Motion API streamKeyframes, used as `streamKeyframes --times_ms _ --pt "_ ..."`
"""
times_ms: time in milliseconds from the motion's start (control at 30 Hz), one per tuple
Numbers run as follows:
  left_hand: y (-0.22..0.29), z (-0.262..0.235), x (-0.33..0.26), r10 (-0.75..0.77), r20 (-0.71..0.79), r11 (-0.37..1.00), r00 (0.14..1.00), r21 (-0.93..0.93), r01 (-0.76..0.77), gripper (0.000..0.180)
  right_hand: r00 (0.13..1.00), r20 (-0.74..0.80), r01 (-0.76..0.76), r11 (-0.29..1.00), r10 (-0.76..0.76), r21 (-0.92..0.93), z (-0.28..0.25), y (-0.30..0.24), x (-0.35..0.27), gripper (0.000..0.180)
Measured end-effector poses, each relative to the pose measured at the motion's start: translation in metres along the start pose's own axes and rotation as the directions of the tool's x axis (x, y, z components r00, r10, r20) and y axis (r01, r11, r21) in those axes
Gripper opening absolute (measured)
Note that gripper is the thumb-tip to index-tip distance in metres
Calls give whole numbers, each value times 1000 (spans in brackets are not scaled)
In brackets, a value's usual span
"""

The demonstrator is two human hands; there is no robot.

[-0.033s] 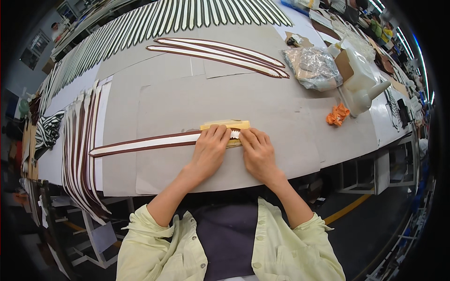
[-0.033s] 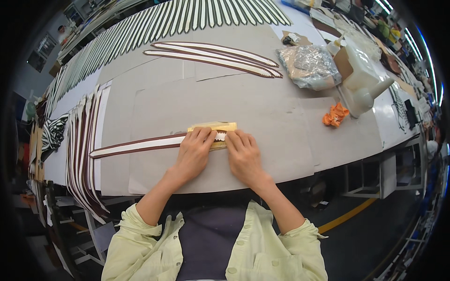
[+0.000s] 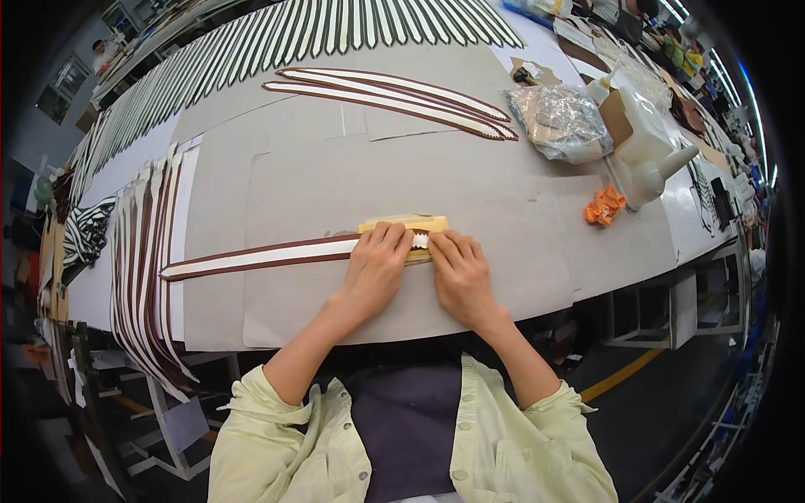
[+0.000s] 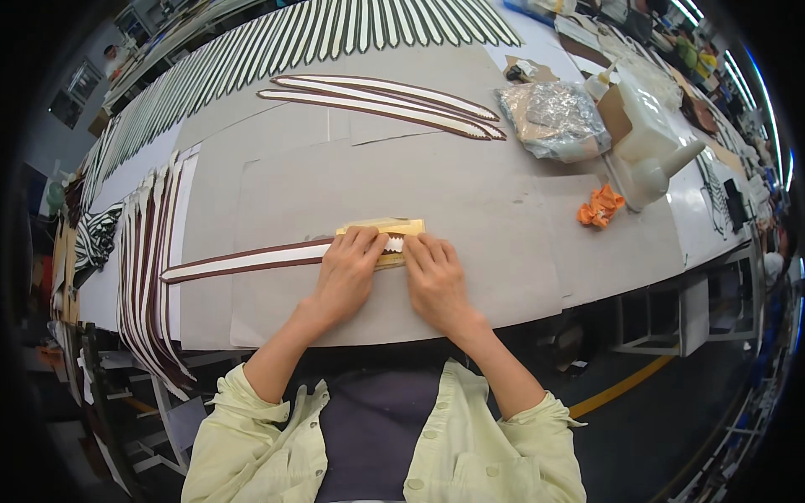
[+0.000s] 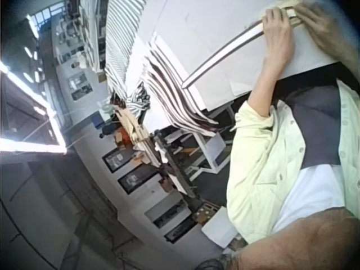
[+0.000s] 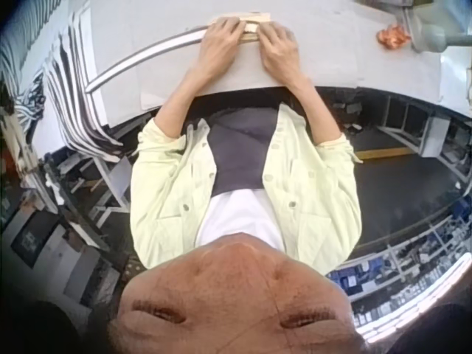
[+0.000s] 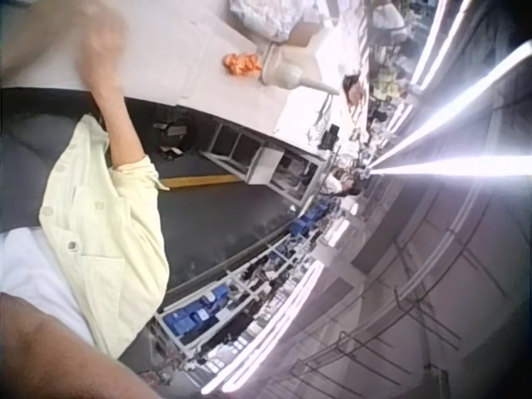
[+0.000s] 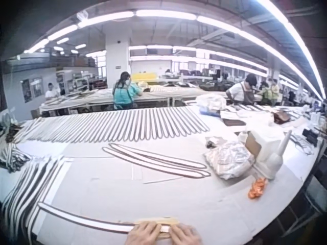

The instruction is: The person repeatedly picks up long, thin, striped decorative strips and presses them onto a small yellow rectangular block on a workbench. They smooth the strips with their fingers and place the finished pieces into a pile on the table. The process is repetitive and involves handling multiple identical strips one at a time.

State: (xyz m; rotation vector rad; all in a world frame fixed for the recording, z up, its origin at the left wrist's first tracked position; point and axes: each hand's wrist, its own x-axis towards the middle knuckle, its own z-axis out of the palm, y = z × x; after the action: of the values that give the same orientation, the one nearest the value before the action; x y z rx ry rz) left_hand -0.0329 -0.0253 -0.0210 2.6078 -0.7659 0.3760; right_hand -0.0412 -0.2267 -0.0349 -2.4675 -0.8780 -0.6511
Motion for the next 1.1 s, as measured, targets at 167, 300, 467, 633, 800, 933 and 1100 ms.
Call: streamKeyframes --times_ms 167,300,467,633,800,933,1100 --pt "0 0 -20 -12 -114 997 993 -77 3 51 1000 20 3 1000 -3 3 -3 2 1 35" --pt "12 -2 -52 -28 -136 999 990 -41 22 57 991 12 -133 979 133 157 1 1 6 20" --pt "20 -9 -46 -22 -57 999 998 40 25 59 969 -6 -241 955 246 173 14 0 15 9" --pt "20 -1 -33 7 -56 1000 998 21 -6 56 964 -2 -257 938 265 233 20 9 20 9" --pt "18 1 -26 26 -32 1000 999 5 -26 53 967 5 -249 944 254 216 21 11 20 11" --pt "15 -2 -22 60 -8 998 998 -3 -60 54 975 53 -221 945 215 242 19 21 21 13" --pt "15 2 -17 91 1 995 996 33 -91 58 989 98 -130 950 106 284 18 38 29 14"
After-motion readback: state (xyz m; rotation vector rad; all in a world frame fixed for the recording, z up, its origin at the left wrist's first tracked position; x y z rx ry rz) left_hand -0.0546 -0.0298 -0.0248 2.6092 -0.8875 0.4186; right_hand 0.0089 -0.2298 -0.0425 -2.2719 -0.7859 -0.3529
